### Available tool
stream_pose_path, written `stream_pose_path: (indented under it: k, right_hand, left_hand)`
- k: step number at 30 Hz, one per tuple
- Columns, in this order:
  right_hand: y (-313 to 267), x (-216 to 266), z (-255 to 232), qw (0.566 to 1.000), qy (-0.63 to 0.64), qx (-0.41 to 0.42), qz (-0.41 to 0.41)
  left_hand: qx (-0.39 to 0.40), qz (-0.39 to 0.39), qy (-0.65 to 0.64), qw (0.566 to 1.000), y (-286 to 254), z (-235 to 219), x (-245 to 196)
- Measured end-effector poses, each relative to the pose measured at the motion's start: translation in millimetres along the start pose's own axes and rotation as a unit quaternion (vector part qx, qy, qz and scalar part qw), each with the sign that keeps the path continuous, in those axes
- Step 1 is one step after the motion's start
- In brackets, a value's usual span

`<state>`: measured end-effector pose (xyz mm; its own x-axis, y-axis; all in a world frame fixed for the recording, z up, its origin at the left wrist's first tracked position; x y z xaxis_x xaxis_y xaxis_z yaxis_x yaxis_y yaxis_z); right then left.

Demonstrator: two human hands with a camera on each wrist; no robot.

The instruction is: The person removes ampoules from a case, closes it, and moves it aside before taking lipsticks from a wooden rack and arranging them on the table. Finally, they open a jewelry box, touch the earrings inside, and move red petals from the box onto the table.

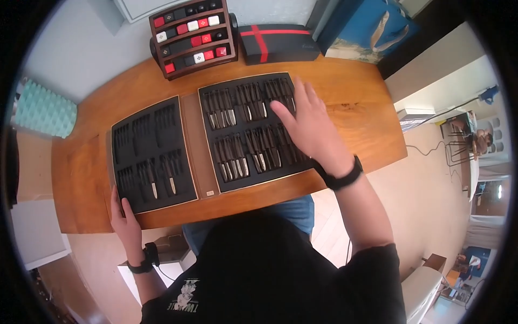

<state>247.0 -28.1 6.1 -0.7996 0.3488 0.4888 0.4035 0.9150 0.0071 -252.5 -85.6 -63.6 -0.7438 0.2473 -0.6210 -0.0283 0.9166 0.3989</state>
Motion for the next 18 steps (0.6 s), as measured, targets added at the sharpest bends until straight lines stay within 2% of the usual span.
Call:
stream_pose_path:
  k: [2,4,5,7,14,18]
  right_hand:
    - [25.7,7.5,16.2,0.999,-0.041,0.011,0.016]
    - [42.1,7.7,39.1,0.991,-0.078,0.075,0.078]
    - [44.2,15.9,47.0,0.991,-0.080,0.072,0.076]
    - [49.4,20.5,59.2,0.975,-0.163,0.064,0.136]
    - [48.5,38.9,63.7,0.968,-0.182,0.049,0.167]
    - [46.7,62.4,69.8,0.973,-0.159,0.081,0.146]
  left_hand:
    - [0.000,0.014,0.008,1.000,-0.3,0.1,-0.6]
    - [0.003,0.025,0.020,0.999,-2.4,-0.5,-1.1]
    - [0.006,0.031,0.022,0.999,-3.3,-0.1,0.3]
    - [0.004,0.054,0.040,0.998,-4.6,2.3,-5.6]
    - [-0.009,0.068,0.058,0.996,-6.1,6.9,-7.8]
    - [-0.007,0.072,0.079,0.994,-5.5,7.5,-9.6]
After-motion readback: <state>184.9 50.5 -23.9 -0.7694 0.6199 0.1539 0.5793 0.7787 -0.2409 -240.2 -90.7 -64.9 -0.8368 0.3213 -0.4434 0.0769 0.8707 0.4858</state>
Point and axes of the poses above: each hand's wrist, its own y-axis towards the middle knuckle, its own z-axis out of the palm, x = y × z, the point moved 6 cm from there along y, towards the middle knuckle, and after that the axes turned 15 degrees about z, right-handed, at the moved point
